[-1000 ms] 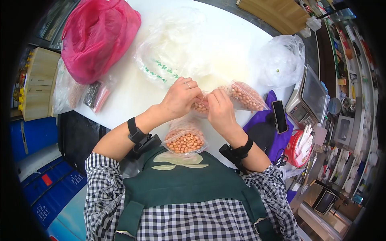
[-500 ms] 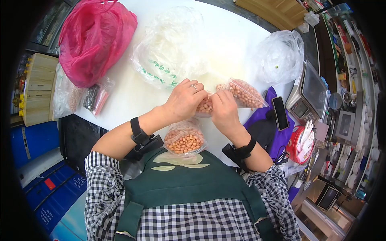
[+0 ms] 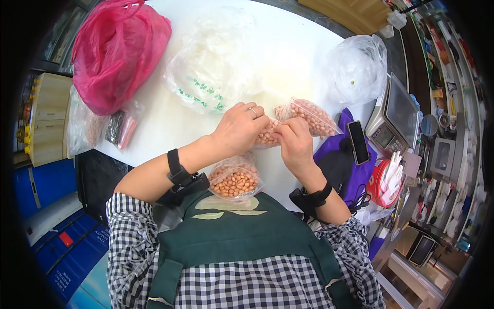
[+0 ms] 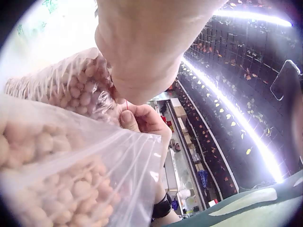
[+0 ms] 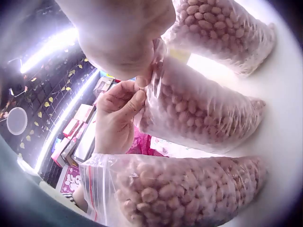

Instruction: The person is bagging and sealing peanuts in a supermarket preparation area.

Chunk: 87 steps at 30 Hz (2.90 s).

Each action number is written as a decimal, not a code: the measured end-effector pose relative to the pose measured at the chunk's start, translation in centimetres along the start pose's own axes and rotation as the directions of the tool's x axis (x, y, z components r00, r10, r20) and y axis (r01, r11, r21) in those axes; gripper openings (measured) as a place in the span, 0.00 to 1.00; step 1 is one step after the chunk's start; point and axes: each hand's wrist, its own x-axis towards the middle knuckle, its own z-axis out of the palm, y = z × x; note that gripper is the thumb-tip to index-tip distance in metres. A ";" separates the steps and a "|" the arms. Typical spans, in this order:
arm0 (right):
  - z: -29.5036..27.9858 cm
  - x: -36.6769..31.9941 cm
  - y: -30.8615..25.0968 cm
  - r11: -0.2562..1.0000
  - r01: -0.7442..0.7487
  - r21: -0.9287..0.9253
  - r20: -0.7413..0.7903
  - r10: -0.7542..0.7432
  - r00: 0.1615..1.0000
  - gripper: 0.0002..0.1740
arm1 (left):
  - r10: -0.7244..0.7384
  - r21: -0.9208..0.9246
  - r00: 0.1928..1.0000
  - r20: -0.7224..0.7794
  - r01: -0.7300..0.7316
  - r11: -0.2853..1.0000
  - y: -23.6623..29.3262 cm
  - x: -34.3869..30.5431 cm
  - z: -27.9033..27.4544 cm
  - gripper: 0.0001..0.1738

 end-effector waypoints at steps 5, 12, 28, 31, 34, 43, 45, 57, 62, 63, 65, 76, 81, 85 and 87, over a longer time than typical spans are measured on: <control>0.7 0.1 0.4 0.998 0.041 -0.037 0.003 -0.041 0.999 0.07 | 0.125 0.177 0.991 -0.050 -0.114 0.978 0.1 0.0 0.4 0.10; 1.3 -0.1 -0.2 0.998 0.053 -0.030 0.034 -0.052 0.998 0.08 | 0.144 0.115 0.986 -0.084 -0.134 0.984 0.6 -0.5 0.5 0.16; -0.1 -1.3 -0.2 0.990 -0.093 0.109 -0.033 0.097 0.995 0.09 | 0.099 0.083 0.991 0.091 -0.106 0.991 1.3 1.2 0.9 0.12; 0.4 -1.4 0.0 0.991 -0.086 0.103 -0.003 0.087 0.996 0.10 | 0.066 0.131 0.989 0.135 -0.084 0.988 1.3 0.7 1.1 0.13; 0.4 -1.3 -0.1 0.994 -0.077 0.071 -0.006 0.078 0.997 0.09 | 0.058 0.119 0.991 0.122 -0.073 0.990 1.3 0.5 0.9 0.13; -0.6 -2.0 -0.3 0.983 -0.130 0.129 -0.042 0.137 0.990 0.08 | 0.066 -0.037 0.994 0.085 -0.063 0.997 1.4 1.2 1.7 0.13; -0.4 -2.6 -0.5 0.968 -0.182 0.170 -0.086 0.199 0.976 0.09 | 0.066 -0.049 0.994 0.084 -0.062 0.997 1.5 1.3 1.7 0.13; -1.1 -2.3 0.0 0.985 -0.138 0.101 -0.058 0.144 0.988 0.10 | 0.119 0.081 0.992 0.047 -0.123 0.989 0.9 0.5 1.2 0.14; -1.5 -2.5 0.4 0.985 -0.148 0.093 -0.067 0.154 0.986 0.10 | 0.081 0.265 0.984 0.161 -0.123 0.956 -2.1 -0.7 -2.0 0.11; -1.5 -2.3 0.2 0.986 -0.135 0.097 -0.054 0.141 0.989 0.10 | 0.079 0.267 0.983 0.163 -0.121 0.956 -2.2 -1.0 -2.5 0.11; -1.4 -2.2 0.1 0.988 -0.117 0.104 -0.040 0.121 0.992 0.10 | 0.049 0.322 0.963 0.263 -0.135 0.937 -2.3 -1.5 -3.2 0.08; -0.3 -0.1 -1.1 1.000 -0.023 0.009 -0.017 0.023 1.000 0.10 | -0.033 0.094 0.983 0.183 0.015 0.995 -2.2 -2.0 -2.7 0.12; 1.1 -0.1 -0.7 1.000 -0.013 0.007 0.000 0.013 1.000 0.10 | 0.037 0.142 0.975 0.218 -0.070 0.987 -2.8 -1.7 -2.6 0.12; 0.1 -0.2 -1.1 0.999 -0.010 -0.038 0.110 0.014 0.994 0.10 | 0.075 0.137 0.976 0.205 -0.104 0.985 -3.1 -2.0 -2.9 0.11; -0.1 -0.5 -0.9 0.998 0.005 -0.063 0.120 0.003 0.993 0.09 | 0.094 0.133 0.977 0.190 -0.120 0.984 -3.3 -2.1 -3.1 0.11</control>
